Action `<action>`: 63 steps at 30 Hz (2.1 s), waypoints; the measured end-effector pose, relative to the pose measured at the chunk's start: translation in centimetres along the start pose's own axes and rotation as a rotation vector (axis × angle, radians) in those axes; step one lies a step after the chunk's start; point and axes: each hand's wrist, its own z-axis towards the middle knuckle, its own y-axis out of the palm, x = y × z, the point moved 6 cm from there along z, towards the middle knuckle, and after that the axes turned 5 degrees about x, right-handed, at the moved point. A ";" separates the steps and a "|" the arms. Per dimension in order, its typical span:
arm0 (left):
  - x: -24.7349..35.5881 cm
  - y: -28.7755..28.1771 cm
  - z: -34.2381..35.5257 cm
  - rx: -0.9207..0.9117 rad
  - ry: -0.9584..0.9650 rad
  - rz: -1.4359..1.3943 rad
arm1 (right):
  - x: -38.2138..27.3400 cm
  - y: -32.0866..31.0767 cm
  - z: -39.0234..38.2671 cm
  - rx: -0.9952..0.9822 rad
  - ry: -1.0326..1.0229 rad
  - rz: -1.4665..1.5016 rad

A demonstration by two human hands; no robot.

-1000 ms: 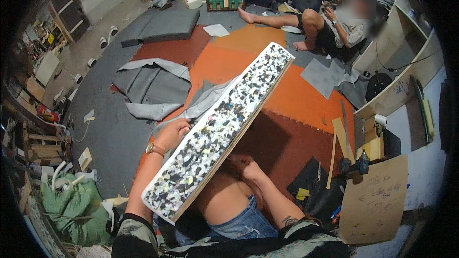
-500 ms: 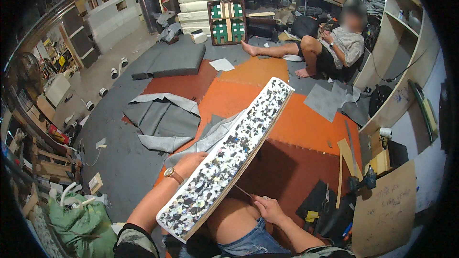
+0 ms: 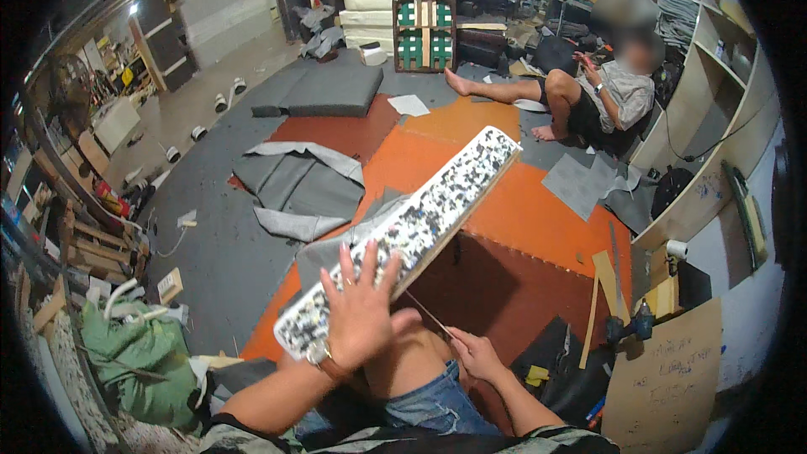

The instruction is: The person sits on the floor and uses a staple gun to attach a gray fabric cover to a rectangular foam cushion. They repeatedly pull the fabric taut and drive staples into the wooden base, rotating the cushion to work on different sides.

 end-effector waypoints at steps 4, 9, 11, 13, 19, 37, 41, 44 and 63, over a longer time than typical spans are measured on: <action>-4.8 0.4 2.2 0.103 -0.104 0.102 | -1.8 0.6 2.8 -0.034 0.001 0.213; -9.1 0.2 4.5 0.085 -0.165 0.161 | -1.8 3.0 5.2 -0.231 0.398 0.694; -9.7 0.5 4.9 0.092 -0.179 0.164 | -2.2 3.1 4.9 -0.216 0.398 0.666; -10.0 0.6 5.2 0.113 -0.179 0.146 | -2.9 3.0 4.8 -0.171 0.341 0.497; -10.1 0.6 5.3 0.104 -0.190 0.145 | -6.4 1.6 4.5 0.088 -0.271 -0.408; -11.0 1.0 5.5 0.097 -0.206 0.094 | -4.6 1.4 4.8 -0.012 -0.181 -0.300; -10.9 0.9 5.6 0.086 -0.212 0.093 | -4.1 1.2 5.1 -0.052 -0.047 -0.010; -10.9 0.8 5.6 0.082 -0.216 0.083 | -2.3 2.3 4.8 -0.215 0.408 0.726; -11.6 1.8 6.3 0.099 -0.216 0.068 | -4.1 -4.5 -1.1 0.005 -0.092 -0.152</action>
